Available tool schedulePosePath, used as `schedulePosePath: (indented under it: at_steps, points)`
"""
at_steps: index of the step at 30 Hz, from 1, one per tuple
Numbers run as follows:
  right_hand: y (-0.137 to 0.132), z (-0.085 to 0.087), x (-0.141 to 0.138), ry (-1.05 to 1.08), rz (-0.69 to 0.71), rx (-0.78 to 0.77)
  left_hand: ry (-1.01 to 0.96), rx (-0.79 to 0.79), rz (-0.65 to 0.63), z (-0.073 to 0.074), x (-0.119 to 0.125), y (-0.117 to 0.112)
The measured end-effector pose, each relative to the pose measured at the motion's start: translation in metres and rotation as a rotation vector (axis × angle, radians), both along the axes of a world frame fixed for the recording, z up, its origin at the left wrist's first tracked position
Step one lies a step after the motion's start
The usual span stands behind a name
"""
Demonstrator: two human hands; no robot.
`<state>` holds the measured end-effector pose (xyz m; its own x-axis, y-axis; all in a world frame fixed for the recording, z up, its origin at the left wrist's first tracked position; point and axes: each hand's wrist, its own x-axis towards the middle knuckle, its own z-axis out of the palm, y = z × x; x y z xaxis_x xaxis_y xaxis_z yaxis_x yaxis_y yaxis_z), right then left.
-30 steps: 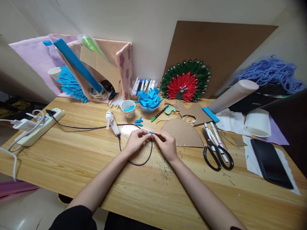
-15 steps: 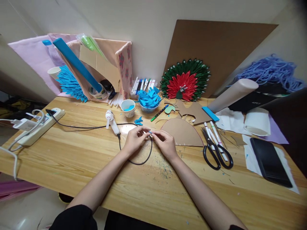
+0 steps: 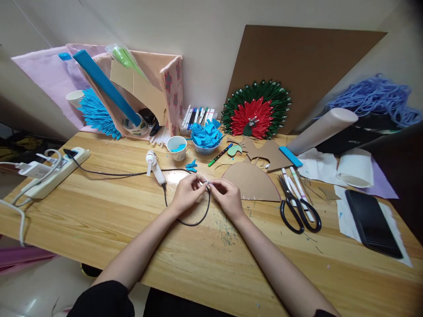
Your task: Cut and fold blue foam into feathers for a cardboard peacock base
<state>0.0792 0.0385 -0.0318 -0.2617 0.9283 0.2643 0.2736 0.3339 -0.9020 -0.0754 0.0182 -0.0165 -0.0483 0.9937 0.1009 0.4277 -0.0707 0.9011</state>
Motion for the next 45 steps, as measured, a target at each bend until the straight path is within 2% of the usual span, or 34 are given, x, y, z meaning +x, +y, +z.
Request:
schedulePosePath:
  at_steps: [9,17,27,34,40,45]
  points:
    - [-0.001,0.003,0.000,-0.087,0.004,0.088,-0.323,-0.178,-0.016,-0.006,0.004,0.003]
    - [-0.002,0.000,0.000,-0.091,-0.014,0.066,-0.314,-0.176,0.011,-0.005,0.005,0.003]
    - [-0.001,-0.001,-0.001,-0.046,-0.111,0.025,-0.415,-0.280,0.107,-0.005,0.002,0.006]
    - [-0.002,0.004,0.000,-0.032,0.026,0.053,-0.435,-0.290,0.065,0.000,0.003,0.005]
    - [0.000,0.003,0.000,-0.075,0.006,0.078,-0.445,-0.334,0.068,0.004,0.002,0.004]
    - [-0.001,0.003,-0.001,-0.109,0.009,0.075,-0.376,-0.252,0.088,0.005,0.002,0.002]
